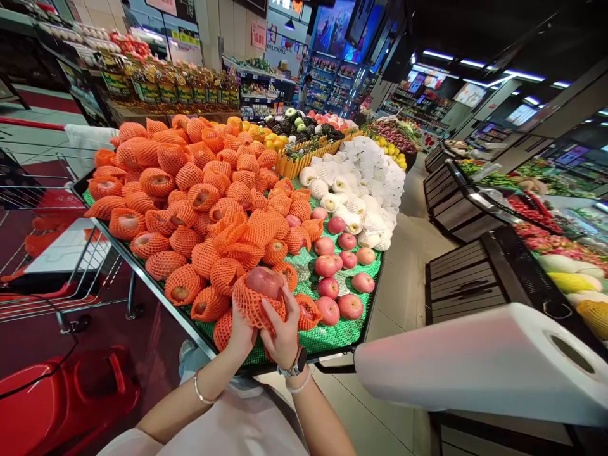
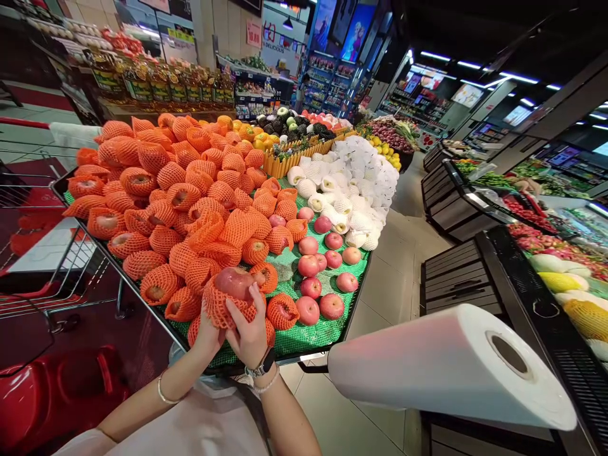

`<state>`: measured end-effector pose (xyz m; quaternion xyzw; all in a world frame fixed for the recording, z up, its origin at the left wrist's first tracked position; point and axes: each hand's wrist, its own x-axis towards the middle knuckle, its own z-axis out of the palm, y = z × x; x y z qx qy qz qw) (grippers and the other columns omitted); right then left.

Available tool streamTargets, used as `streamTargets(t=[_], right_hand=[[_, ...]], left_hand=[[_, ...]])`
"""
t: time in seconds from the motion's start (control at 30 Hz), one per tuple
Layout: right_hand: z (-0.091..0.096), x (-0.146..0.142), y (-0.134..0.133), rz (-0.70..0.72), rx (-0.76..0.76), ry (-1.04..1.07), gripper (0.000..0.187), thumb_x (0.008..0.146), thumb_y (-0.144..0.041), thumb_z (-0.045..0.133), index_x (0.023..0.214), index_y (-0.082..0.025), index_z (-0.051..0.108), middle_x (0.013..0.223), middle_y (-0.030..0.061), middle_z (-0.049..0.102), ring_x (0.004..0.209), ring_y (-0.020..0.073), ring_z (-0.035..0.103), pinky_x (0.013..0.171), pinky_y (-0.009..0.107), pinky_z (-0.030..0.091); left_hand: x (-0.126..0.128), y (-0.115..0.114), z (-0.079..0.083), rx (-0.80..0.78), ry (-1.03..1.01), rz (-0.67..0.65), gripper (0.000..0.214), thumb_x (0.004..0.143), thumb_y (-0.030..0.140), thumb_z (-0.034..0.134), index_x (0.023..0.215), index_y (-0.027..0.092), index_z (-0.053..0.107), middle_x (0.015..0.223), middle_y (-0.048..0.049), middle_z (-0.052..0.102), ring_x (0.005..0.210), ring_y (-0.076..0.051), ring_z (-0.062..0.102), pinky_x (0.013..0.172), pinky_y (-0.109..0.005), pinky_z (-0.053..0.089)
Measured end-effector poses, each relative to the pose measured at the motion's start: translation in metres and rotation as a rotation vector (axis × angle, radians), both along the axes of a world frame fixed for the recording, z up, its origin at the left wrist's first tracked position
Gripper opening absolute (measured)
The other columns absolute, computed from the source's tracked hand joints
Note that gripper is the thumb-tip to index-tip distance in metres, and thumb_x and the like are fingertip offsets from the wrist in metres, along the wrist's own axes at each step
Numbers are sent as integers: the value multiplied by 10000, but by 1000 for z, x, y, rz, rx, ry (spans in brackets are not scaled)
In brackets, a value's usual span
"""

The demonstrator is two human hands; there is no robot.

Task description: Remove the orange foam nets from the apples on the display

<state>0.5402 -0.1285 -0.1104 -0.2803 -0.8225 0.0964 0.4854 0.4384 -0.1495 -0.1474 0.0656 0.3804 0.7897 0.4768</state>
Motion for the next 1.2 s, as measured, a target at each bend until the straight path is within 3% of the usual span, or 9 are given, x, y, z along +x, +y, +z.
streamTargets(t=[0.17,0.27,0.43,0.57,0.8,0.97,1.2], right_hand=[[-6,7,-1,-7,87,177,490,908,-119,523,1342,-346,510,1270,92,530,1343,312,473,987,540,539],[-2,9,-3,4,85,227,400,942,-116,460,1287,-306,531,1149,83,612,1303,292,524,950,542,554],[13,11,-8,-58,-5,225,264,952,-102,436,1104,-249,593,1152,85,652,1228,250,583,917,461,544],[23,10,-9,-100,-108,244,201,959,-137,456,1023,-239,617,1012,58,681,1111,225,609,902,424,499],[43,17,-7,12,-487,225,180,972,-253,483,885,-229,638,879,25,670,849,179,594,766,309,468],[41,14,-8,-52,-630,337,175,967,-305,472,894,-217,605,886,24,644,855,175,589,786,297,451],[37,10,4,-109,-719,464,187,945,-329,477,937,-197,610,909,26,648,863,170,590,805,294,444]], left_hand=[[6,-3,6,-71,43,16,638,674,323,739,1265,304,501,1316,-65,625,1119,-239,620,975,-384,507],[9,-1,8,-76,83,3,676,628,310,760,1253,292,502,1329,-71,610,1170,-248,589,1004,-381,484],[7,3,4,-93,170,3,669,599,325,767,1217,234,527,1328,-104,588,1193,-267,558,1055,-424,434],[6,5,3,-81,235,11,611,625,321,752,1196,243,550,1326,-89,592,1199,-246,555,1075,-420,412],[0,7,15,-31,257,-78,532,633,363,766,1128,246,607,1197,-64,681,1122,-245,624,949,-358,510],[0,4,18,-63,251,-140,469,676,392,751,1101,240,624,1184,-76,694,1096,-250,650,941,-369,520],[1,2,13,-85,290,-64,537,612,364,793,1110,240,636,1249,-75,673,1210,-274,593,1023,-389,478]])
